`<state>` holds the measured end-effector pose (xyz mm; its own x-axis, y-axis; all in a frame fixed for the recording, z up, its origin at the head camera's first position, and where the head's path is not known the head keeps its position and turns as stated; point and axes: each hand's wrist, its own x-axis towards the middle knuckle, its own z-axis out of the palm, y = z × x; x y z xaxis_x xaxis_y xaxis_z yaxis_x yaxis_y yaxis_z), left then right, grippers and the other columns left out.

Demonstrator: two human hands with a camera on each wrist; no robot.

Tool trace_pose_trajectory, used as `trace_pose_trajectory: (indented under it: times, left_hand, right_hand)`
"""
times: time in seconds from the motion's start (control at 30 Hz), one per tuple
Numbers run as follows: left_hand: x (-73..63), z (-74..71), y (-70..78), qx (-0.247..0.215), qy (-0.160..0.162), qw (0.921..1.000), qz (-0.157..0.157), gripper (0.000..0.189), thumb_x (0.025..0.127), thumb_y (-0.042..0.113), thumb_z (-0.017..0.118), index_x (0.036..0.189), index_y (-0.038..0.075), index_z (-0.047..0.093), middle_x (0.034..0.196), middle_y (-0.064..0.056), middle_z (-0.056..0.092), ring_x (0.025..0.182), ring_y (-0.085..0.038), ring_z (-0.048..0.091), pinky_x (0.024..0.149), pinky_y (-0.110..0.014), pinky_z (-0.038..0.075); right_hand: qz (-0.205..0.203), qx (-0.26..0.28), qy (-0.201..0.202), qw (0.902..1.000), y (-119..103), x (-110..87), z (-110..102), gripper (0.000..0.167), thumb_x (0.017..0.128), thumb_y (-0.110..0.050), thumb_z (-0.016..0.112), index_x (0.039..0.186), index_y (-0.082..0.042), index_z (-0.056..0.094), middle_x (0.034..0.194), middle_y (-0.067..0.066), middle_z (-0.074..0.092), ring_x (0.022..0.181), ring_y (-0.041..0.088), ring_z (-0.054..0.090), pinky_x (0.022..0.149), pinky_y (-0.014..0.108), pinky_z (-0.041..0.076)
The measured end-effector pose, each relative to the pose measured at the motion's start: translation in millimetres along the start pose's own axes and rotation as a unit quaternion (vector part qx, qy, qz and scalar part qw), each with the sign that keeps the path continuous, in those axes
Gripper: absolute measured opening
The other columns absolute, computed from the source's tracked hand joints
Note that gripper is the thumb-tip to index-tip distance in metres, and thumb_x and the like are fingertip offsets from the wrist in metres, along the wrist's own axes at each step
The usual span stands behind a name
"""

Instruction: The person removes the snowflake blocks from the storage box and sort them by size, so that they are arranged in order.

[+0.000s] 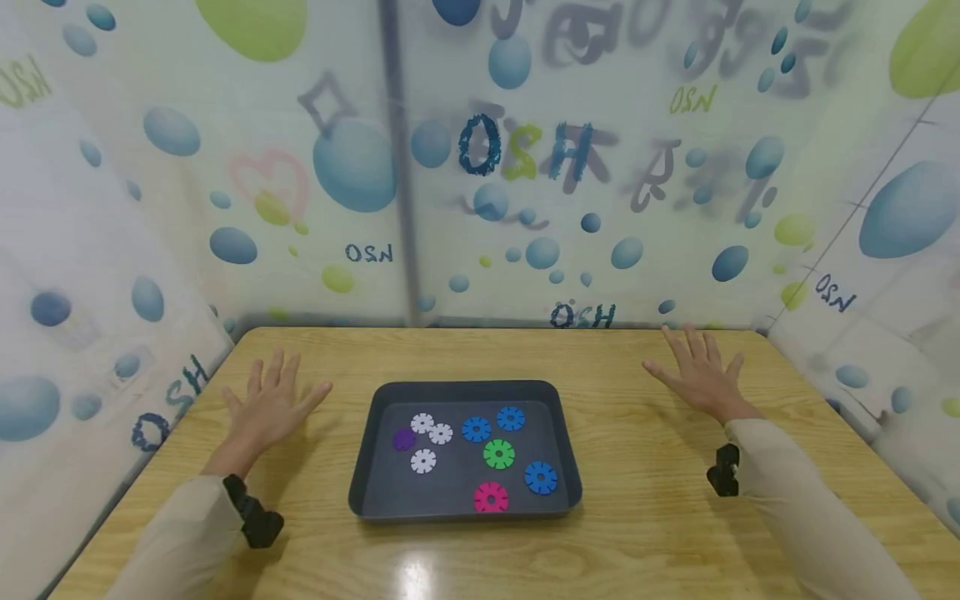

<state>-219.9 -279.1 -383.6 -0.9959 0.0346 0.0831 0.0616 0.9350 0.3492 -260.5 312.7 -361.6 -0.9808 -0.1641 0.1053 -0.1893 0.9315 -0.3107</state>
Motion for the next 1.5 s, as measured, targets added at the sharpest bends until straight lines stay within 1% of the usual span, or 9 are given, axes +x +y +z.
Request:
trace_pose_trajectory:
  times: [0.3, 0.47, 0.53, 0.63, 0.77, 0.83, 1.07, 1.2, 1.5]
  left_hand:
    - [-0.1, 0.3, 9.2, -0.014, -0.004, 0.9998, 0.01, 0.088, 0.09, 0.062, 0.033, 0.145, -0.003, 0.009, 0.147, -0.028, -0.01, 0.129, -0.051, -0.011, 0.084, -0.076, -0.012]
    - [-4.3, 3.5, 27.0, -0.105, 0.012, 0.9933, 0.048, 0.073, 0.095, 0.047, 0.039, 0.141, -0.006, 0.021, 0.144, -0.033, 0.008, 0.127, -0.053, 0.011, 0.093, -0.072, 0.009]
    - [-7.6, 5.3, 34.9, -0.179, -0.003, 0.9821, 0.059, 0.066, 0.096, 0.04, 0.043, 0.14, -0.006, 0.026, 0.139, -0.035, 0.021, 0.122, -0.053, 0.025, 0.093, -0.065, 0.025]
    - [-12.8, 9.1, 43.3, -0.306, -0.057, 0.9493, 0.043, 0.059, 0.096, 0.032, 0.048, 0.138, -0.005, 0.03, 0.131, -0.034, 0.035, 0.115, -0.048, 0.039, 0.086, -0.052, 0.043]
    - [-18.8, 16.9, 49.4, -0.415, -0.114, 0.9027, -0.003, 0.052, 0.095, 0.022, 0.052, 0.138, -0.003, 0.034, 0.129, -0.032, 0.038, 0.112, -0.041, 0.047, 0.08, -0.042, 0.049]
    - [-20.7, 21.1, 51.4, -0.441, -0.128, 0.888, -0.02, 0.05, 0.094, 0.017, 0.053, 0.137, -0.003, 0.035, 0.13, -0.032, 0.037, 0.111, -0.039, 0.048, 0.081, -0.041, 0.049]
    - [-22.4, 28.5, 56.3, -0.473, -0.136, 0.8701, -0.03, 0.051, 0.093, 0.01, 0.055, 0.137, -0.003, 0.034, 0.13, -0.033, 0.037, 0.109, -0.035, 0.05, 0.082, -0.042, 0.049]
    - [-20.6, 30.2, 55.8, -0.489, -0.142, 0.8603, -0.03, 0.05, 0.093, 0.007, 0.053, 0.138, -0.001, 0.033, 0.13, -0.031, 0.037, 0.108, -0.034, 0.051, 0.083, -0.042, 0.048]
    - [-18.0, 32.3, 52.3, -0.493, -0.154, 0.8555, -0.032, 0.049, 0.093, 0.005, 0.051, 0.138, -0.001, 0.033, 0.131, -0.03, 0.035, 0.11, -0.033, 0.049, 0.082, -0.041, 0.049]
  right_hand:
    - [-0.005, 0.002, -0.005, 1.0, -0.4, -2.1, -1.6, 0.081, 0.091, -0.057, 0.041, 0.148, -0.016, 0.001, 0.148, 0.025, -0.007, 0.13, 0.048, -0.013, 0.081, 0.072, -0.022]
    - [-0.041, 0.011, -0.013, 0.999, -13.6, -6.4, -1.7, 0.079, 0.091, -0.054, 0.043, 0.149, -0.016, 0.005, 0.148, 0.027, 0.003, 0.13, 0.05, -0.004, 0.085, 0.074, -0.015]
    - [-0.075, 0.023, -0.009, 0.9969, -24.4, -8.7, 0.6, 0.076, 0.092, -0.049, 0.047, 0.148, -0.013, 0.011, 0.146, 0.028, 0.013, 0.13, 0.05, 0.007, 0.088, 0.074, -0.007]
    - [-0.13, 0.066, -0.013, 0.9892, -47.6, -12.1, 3.8, 0.069, 0.093, -0.04, 0.052, 0.145, -0.005, 0.023, 0.141, 0.028, 0.027, 0.127, 0.049, 0.02, 0.093, 0.071, 0.008]
    - [-0.17, 0.15, -0.054, 0.9725, -83.9, -15.0, 6.2, 0.061, 0.094, -0.035, 0.052, 0.142, -0.005, 0.031, 0.139, 0.022, 0.034, 0.125, 0.042, 0.031, 0.095, 0.062, 0.026]
    - [-0.177, 0.183, -0.083, 0.9634, -100.8, -16.1, 7.1, 0.057, 0.094, -0.036, 0.051, 0.141, -0.008, 0.034, 0.138, 0.017, 0.038, 0.123, 0.037, 0.036, 0.094, 0.058, 0.032]
    - [-0.228, 0.199, -0.174, 0.9371, -145.6, -13.8, 12.1, 0.045, 0.094, -0.034, 0.051, 0.131, -0.009, 0.048, 0.113, 0.005, 0.059, 0.104, 0.021, 0.054, 0.085, 0.042, 0.044]
    - [-0.248, 0.193, -0.221, 0.9233, -161.1, -8.5, 16.9, 0.043, 0.095, -0.033, 0.051, 0.13, -0.007, 0.05, 0.114, 0.006, 0.059, 0.103, 0.019, 0.054, 0.085, 0.038, 0.045]
    - [-0.277, 0.159, -0.342, 0.8835, -180.6, 13.4, 33.0, 0.039, 0.093, -0.027, 0.056, 0.122, -0.002, 0.055, 0.114, 0.011, 0.059, 0.098, 0.014, 0.057, 0.082, 0.029, 0.047]
